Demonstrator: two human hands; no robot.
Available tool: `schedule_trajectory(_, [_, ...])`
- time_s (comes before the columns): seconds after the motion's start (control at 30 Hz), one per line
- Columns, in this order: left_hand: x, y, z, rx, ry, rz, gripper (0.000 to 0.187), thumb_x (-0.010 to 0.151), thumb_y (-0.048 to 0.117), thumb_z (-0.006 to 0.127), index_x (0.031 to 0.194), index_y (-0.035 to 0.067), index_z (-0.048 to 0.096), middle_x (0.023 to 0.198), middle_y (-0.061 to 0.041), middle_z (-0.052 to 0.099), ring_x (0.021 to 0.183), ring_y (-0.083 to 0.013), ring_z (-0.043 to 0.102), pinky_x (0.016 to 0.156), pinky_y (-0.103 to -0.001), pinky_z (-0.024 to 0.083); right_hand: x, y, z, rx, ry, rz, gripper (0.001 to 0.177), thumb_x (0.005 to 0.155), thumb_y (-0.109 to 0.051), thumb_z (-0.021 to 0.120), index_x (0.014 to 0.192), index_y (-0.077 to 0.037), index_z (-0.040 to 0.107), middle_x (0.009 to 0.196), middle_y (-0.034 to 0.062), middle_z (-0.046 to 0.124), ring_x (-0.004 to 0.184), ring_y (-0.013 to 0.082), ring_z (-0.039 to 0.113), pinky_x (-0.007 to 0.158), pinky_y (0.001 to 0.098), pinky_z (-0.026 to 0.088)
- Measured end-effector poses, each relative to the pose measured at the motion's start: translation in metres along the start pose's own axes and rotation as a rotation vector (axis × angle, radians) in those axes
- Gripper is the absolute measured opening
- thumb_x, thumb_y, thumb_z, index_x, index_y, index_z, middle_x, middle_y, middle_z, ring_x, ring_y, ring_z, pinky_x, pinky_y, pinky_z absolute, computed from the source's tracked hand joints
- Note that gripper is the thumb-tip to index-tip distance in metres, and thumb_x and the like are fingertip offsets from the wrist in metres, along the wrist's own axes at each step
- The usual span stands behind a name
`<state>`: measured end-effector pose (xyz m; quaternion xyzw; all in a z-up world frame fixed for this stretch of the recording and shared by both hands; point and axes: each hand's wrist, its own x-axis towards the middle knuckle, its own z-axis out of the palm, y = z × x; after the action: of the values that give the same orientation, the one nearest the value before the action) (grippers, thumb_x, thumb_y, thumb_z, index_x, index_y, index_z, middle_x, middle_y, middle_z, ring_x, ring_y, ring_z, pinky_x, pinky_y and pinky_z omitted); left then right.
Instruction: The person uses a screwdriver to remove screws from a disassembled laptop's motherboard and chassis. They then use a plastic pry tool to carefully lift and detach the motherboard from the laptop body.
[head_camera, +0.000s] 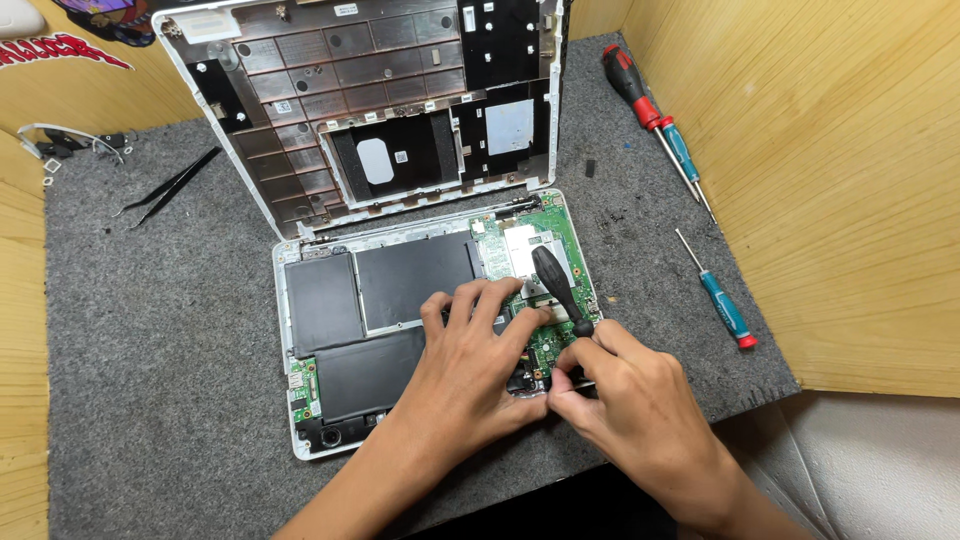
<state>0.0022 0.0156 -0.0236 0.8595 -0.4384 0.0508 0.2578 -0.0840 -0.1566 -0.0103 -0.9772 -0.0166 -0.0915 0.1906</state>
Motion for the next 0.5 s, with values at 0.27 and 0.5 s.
schedule_trajectory(0.27, [0.0,0.0,0.001,0.017,0.009,0.005,0.063,0.072,0.053,0.067,0.121,0.014,0.06,0.133,-0.018,0.051,0.12,-0.0371,0.046,0.089,-0.056,0.031,0.008,0.005,-0.005,0.042,-0.142,-0.021,0.009,0.084,-0.02,0.07,0.087,-0.017,0.063,0.084,0.0011,0.057,0.063,0.0256,0.063,0.058,0.0447,0.049])
schedule_trajectory(0.5, [0.0,-0.001,-0.001,0.011,-0.007,-0.005,0.071,0.065,0.054,0.074,0.121,0.014,0.059,0.131,-0.016,0.051,0.12,-0.037,0.045,0.089,-0.058,0.032,0.011,0.011,-0.009,0.023,-0.278,-0.126,0.012,0.089,-0.021,0.066,0.09,-0.015,0.055,0.085,0.0034,0.05,0.059,0.0308,0.059,0.057,0.0483,0.048])
